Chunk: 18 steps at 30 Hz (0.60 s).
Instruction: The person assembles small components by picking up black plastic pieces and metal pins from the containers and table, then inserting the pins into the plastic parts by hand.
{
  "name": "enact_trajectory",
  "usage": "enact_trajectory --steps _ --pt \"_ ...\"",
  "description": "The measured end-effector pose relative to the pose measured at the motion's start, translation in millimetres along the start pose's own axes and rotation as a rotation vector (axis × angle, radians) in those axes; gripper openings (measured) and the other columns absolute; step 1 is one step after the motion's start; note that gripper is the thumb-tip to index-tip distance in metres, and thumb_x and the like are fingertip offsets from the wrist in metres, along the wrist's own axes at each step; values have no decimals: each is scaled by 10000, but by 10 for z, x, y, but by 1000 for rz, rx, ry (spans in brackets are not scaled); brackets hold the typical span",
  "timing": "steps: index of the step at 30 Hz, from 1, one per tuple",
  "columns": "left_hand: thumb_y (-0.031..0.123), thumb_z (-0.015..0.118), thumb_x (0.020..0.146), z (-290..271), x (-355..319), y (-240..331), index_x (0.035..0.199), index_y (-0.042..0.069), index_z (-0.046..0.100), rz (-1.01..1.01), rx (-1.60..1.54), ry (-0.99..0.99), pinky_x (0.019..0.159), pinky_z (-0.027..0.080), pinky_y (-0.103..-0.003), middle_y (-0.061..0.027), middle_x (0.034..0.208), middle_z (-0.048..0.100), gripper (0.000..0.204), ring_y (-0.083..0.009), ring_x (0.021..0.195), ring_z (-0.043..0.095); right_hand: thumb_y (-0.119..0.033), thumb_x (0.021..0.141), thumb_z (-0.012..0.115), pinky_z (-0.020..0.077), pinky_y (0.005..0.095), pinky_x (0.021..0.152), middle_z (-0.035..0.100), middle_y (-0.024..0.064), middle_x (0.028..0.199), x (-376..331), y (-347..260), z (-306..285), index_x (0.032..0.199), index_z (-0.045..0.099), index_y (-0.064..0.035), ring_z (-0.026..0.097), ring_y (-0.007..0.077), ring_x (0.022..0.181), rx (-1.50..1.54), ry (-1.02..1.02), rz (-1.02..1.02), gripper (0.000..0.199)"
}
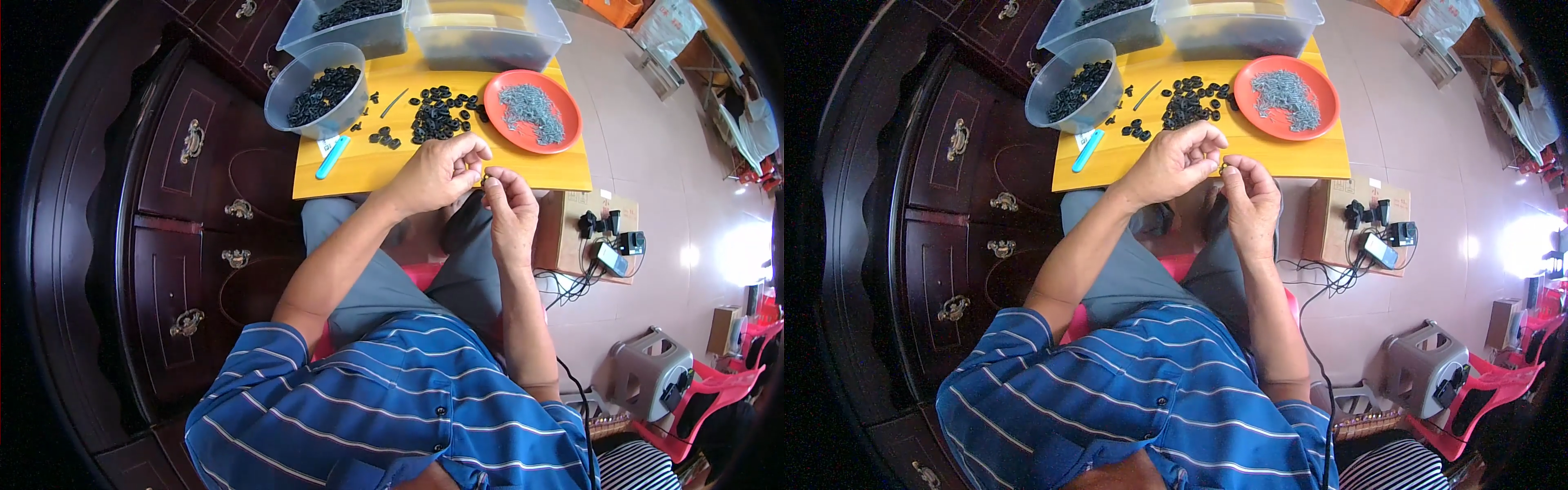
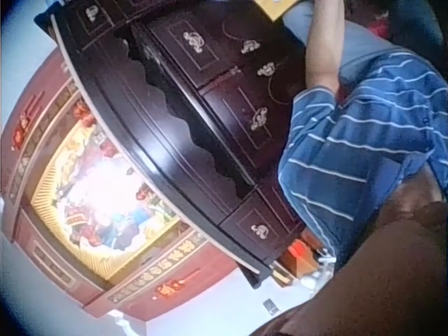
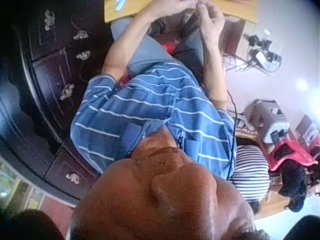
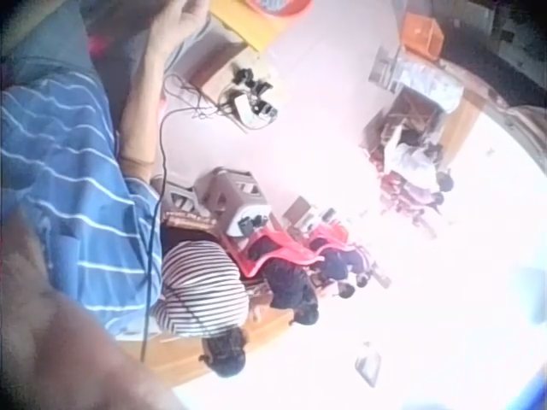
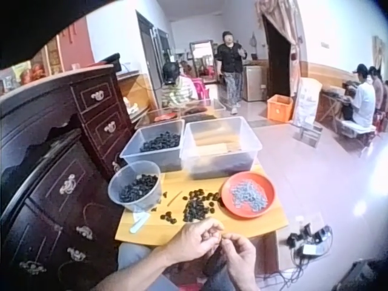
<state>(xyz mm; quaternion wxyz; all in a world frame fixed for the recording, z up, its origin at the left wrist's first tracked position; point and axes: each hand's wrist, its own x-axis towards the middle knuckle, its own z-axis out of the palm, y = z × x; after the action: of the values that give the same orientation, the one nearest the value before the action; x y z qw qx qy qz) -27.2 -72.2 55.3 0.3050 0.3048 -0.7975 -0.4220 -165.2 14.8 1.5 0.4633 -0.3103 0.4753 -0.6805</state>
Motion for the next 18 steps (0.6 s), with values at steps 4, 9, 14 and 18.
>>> enact_trajectory --steps 4,9,14,18 --pt "-11 654 867 12 12 50 1068 24 615 -17 13 -12 620 483 -240 -8 816 635 208 -55 677 570 -74 981 640 484 194 700 679 -15 936 12 26 -43 1099 687 -3 583 39 785 -99 -11 -54 145" --pt "-11 657 859 46 -11 22 1042 22 613 -1 54 17 629 502 -256 -14 791 628 191 -64 675 583 -51 968 644 483 197 713 682 -15 913 1 61 -41 1079 697 8 585 36 788 -153 9 -66 136" --pt "-17 655 872 66 -85 -20 1014 11 608 -50 4 19 647 509 -246 -5 797 618 153 -57 710 589 -42 943 662 502 220 728 701 5 912 -29 99 -16 1053 704 12 607 51 792 -201 18 -61 130" --pt "-49 631 897 92 -171 -211 990 10 597 -144 -156 35 682 507 -215 15 844 605 116 -44 754 582 -27 919 676 518 246 750 713 45 907 -64 112 25 1027 709 12 637 92 797 -449 33 -305 119"
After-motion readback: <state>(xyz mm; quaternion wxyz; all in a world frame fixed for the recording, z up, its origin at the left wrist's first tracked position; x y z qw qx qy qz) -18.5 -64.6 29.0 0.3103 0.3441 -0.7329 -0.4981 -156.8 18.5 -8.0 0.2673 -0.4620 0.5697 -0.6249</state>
